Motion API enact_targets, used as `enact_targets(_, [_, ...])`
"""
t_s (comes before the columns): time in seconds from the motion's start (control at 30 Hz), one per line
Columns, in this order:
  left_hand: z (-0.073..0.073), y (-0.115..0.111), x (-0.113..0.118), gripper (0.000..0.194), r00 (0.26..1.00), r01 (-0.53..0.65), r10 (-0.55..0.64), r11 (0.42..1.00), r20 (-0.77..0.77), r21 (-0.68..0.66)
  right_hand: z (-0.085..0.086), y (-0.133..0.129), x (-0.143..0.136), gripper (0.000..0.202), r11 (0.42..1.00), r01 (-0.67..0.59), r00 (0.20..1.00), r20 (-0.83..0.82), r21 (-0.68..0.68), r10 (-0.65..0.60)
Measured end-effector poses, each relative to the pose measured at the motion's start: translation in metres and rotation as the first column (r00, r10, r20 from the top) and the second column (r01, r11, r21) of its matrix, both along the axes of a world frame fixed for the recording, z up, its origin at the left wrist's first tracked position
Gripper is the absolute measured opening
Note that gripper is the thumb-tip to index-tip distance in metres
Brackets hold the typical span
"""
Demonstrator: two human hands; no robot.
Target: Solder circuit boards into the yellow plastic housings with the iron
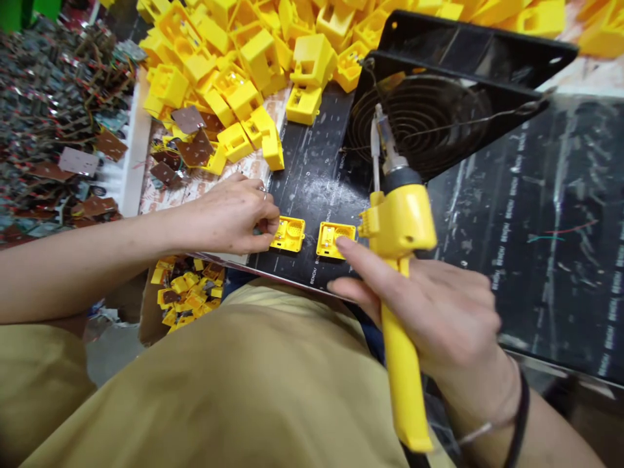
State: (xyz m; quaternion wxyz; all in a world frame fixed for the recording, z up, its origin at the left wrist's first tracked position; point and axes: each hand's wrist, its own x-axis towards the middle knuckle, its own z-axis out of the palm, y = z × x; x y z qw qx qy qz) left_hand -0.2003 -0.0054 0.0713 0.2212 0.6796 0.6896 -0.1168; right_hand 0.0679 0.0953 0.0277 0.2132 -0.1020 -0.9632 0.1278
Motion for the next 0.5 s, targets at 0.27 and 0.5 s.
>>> enact_targets(0.27, [-0.022,-0.043,-0.019,0.060,0.964,0.011,-0.096,0.947,0.248,0.322,-0.027,0.018,-0.031,0.048,0.984,-0.148,0.984,-0.081,0.100,0.156])
enact_targets(0.5, [-0.022,-0.109,-0.039,0.040,0.937,-0.155,0.016,0.914,0.349,0.375,-0.042,0.007,-0.042,0.035,0.985,-0.165,0.985,-0.053,-0.057,0.162])
